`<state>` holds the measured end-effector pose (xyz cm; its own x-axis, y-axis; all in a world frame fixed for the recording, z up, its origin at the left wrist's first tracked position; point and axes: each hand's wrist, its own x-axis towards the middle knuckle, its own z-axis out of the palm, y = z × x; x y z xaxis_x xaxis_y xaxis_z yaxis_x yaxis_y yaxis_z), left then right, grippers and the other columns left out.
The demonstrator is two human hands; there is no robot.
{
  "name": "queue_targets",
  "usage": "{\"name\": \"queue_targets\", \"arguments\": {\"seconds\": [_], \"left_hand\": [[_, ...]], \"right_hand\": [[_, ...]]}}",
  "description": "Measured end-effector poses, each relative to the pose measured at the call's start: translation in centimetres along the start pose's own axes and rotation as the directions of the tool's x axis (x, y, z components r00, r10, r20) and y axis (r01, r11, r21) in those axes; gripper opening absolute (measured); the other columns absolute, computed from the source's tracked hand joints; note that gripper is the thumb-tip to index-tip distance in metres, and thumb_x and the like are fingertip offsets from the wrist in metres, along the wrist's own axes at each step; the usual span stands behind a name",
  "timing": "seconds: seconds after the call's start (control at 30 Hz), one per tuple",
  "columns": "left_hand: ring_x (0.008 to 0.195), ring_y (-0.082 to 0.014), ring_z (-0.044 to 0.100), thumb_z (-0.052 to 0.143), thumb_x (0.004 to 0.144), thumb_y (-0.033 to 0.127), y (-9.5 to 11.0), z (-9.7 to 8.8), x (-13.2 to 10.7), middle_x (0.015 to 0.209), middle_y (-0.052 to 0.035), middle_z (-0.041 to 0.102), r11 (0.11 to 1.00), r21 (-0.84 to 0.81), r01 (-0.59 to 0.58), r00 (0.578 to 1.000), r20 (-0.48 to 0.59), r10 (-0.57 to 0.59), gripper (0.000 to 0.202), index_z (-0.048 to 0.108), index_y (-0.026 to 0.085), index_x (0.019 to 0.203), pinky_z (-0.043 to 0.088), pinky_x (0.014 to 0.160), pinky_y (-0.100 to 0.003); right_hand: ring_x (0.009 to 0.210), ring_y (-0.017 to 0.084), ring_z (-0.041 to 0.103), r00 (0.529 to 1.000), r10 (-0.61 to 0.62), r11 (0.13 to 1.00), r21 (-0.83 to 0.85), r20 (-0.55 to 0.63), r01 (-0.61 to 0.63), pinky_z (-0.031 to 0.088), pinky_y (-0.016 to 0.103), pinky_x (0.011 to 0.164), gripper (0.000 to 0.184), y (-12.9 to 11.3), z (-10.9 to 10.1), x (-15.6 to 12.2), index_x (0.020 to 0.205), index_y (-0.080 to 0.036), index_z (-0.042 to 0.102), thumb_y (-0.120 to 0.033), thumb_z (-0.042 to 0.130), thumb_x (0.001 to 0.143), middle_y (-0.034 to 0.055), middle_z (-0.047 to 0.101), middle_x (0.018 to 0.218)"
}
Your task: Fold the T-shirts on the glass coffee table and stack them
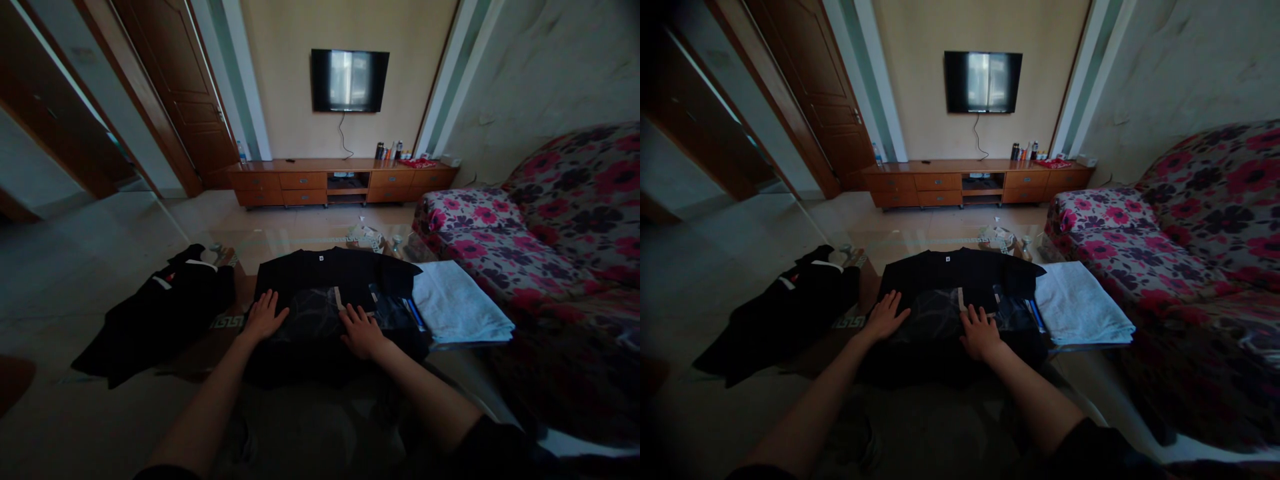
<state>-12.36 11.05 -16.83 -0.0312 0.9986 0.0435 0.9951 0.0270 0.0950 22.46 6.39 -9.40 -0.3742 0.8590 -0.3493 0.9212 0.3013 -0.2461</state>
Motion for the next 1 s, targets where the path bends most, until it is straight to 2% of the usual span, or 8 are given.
{"name": "queue_targets", "arguments": {"seconds": [0.13,0.37,0.57,0.63,0.77,0.83,0.93,1.0], "left_hand": [[0.155,-0.0276,0.025,0.025,0.102,0.046,-0.4,-0.5,0.8,0.167,-0.0159,0.029,0.998,0.051,0.029,0.983,-0.181,-0.019,0.068,0.043,0.006,0.154,0.024,0.124,-0.042],[0.157,-0.0288,0.019,0.024,0.101,0.051,-2.7,1.2,1.8,0.170,-0.0151,0.018,0.996,0.084,0.021,0.998,-0.053,-0.017,0.075,0.027,0.005,0.161,0.023,0.124,-0.047],[0.156,-0.0279,0.020,0.026,0.101,0.046,-3.2,1.1,2.2,0.168,-0.0147,0.024,0.997,0.074,0.031,0.988,-0.154,-0.019,0.069,0.035,0.008,0.158,0.019,0.126,-0.048],[0.157,-0.0270,0.020,0.026,0.102,0.043,-2.5,0.9,2.0,0.168,-0.0151,0.025,0.997,0.065,0.033,0.979,-0.203,-0.019,0.067,0.037,0.007,0.157,0.017,0.127,-0.046],[0.156,-0.0268,0.021,0.026,0.102,0.046,-1.3,0.9,1.6,0.168,-0.0147,0.026,0.999,0.043,0.008,0.980,-0.200,0.001,0.069,0.036,0.006,0.157,0.018,0.127,-0.044],[0.156,-0.0273,0.021,0.027,0.102,0.049,-1.1,1.2,1.5,0.167,-0.0139,0.027,0.999,0.043,0.005,0.986,-0.168,0.002,0.070,0.036,0.008,0.158,0.018,0.127,-0.045],[0.157,-0.0268,0.020,0.026,0.102,0.052,-1.2,1.5,1.3,0.168,-0.0128,0.027,0.999,0.048,0.003,0.988,-0.154,0.005,0.071,0.036,0.010,0.158,0.017,0.127,-0.045],[0.157,-0.0262,0.020,0.026,0.102,0.053,-1.2,1.4,1.2,0.168,-0.0120,0.027,0.999,0.045,0.002,0.988,-0.155,0.005,0.071,0.036,0.011,0.158,0.016,0.127,-0.045]], "right_hand": [[0.156,0.042,0.003,1.000,0.005,1.000,-0.003,-0.002,-0.005,0.021,0.067,0.116,0.077,0.0,0.2,0.3,0.164,-0.027,0.022,-0.042,0.052,0.095,0.0104,0.003,0.172],[0.156,0.041,0.005,1.000,-0.019,1.000,0.019,-0.001,0.019,0.021,0.066,0.117,0.076,0.1,0.0,0.2,0.163,-0.029,0.024,-0.042,0.055,0.094,0.0097,0.006,0.173],[0.144,0.035,0.037,0.986,-0.001,0.992,0.127,-0.168,0.023,0.035,0.055,0.111,0.064,1.7,-3.8,0.5,0.154,-0.030,0.042,-0.047,0.055,0.094,0.0131,0.034,0.162],[0.136,0.035,0.043,0.899,0.237,0.966,0.186,-0.369,-0.178,0.038,0.053,0.106,0.055,3.1,-5.5,0.7,0.147,-0.027,0.050,-0.045,0.053,0.096,0.0164,0.043,0.151],[0.133,0.043,0.044,0.473,0.673,0.723,0.374,-0.568,-0.580,0.036,0.061,0.101,0.058,7.9,-7.6,1.3,0.145,-0.026,0.047,-0.041,0.059,0.090,0.0223,0.044,0.144],[0.129,0.044,0.049,0.464,0.747,0.659,0.439,-0.476,-0.611,0.037,0.063,0.100,0.065,10.7,-7.8,1.7,0.144,-0.025,0.045,-0.041,0.065,0.084,0.0222,0.051,0.137],[0.120,0.037,0.060,0.558,0.744,0.655,0.563,-0.367,-0.504,0.046,0.051,0.100,0.084,14.5,-7.3,2.4,0.148,-0.012,0.035,-0.034,0.073,0.076,0.0234,0.059,0.128],[0.114,0.035,0.065,0.522,0.775,0.604,0.659,-0.356,-0.448,0.051,0.043,0.095,0.086,16.5,-7.1,3.1,0.145,-0.005,0.038,-0.031,0.077,0.072,0.0247,0.064,0.122]]}}
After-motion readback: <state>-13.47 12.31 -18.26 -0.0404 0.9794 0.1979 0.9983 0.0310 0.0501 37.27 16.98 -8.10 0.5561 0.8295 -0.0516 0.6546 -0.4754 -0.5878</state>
